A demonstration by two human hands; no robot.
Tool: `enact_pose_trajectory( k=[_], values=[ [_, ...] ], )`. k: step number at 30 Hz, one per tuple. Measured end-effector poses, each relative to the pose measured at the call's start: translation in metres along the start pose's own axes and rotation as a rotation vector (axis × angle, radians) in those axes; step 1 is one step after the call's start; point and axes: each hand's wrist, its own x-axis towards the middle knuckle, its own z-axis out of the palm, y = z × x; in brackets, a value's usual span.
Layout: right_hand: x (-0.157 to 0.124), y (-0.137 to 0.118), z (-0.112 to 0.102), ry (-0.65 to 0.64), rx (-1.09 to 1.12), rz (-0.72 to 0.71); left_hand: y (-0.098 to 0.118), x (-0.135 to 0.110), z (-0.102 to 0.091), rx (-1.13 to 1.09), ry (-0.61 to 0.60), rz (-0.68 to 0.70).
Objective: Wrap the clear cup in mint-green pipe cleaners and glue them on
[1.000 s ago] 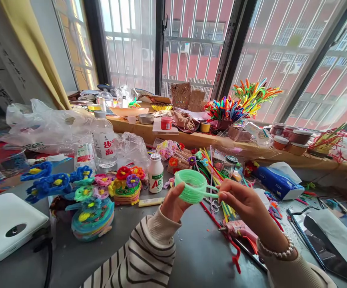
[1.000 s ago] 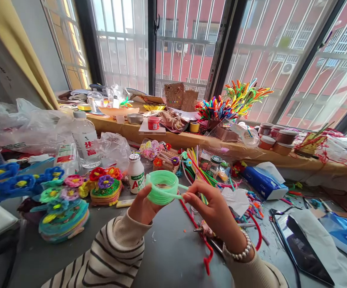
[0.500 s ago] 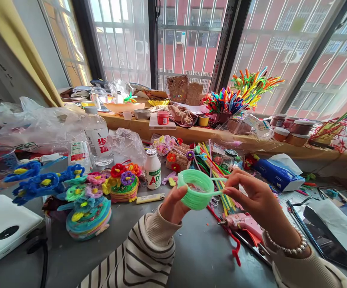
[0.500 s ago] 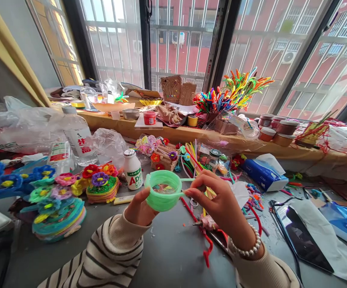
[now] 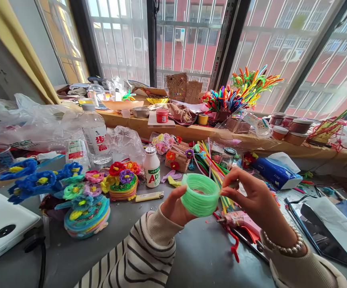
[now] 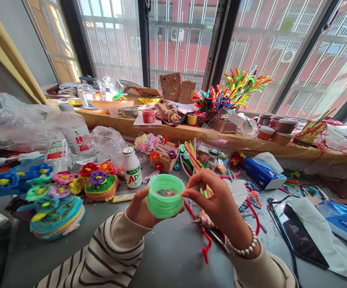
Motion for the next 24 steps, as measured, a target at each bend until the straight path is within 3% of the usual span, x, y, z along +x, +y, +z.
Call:
enact_pose_trajectory(
  k=[7,15,20,24],
  values=[
    [0.000,0.000,0.004,-0.051,0.072,0.031,0.002,0.000,0.004,-0.074,-0.054,-0.145],
    [0.001,0.000,0.004,-0.151,0.187,0.071,-0.004,-0.001,0.001,-0.073,-0.072,-0.149],
    [0.000,-0.002,-0.003,-0.203,0.178,-0.053,-0.010,-0.003,-0.002,0.023,-0.069,-0.081],
    [-0.005,-0.014,-0.009,-0.241,0.092,-0.173,-0.009,-0.002,0.007,0.178,-0.086,-0.065]
  ],
)
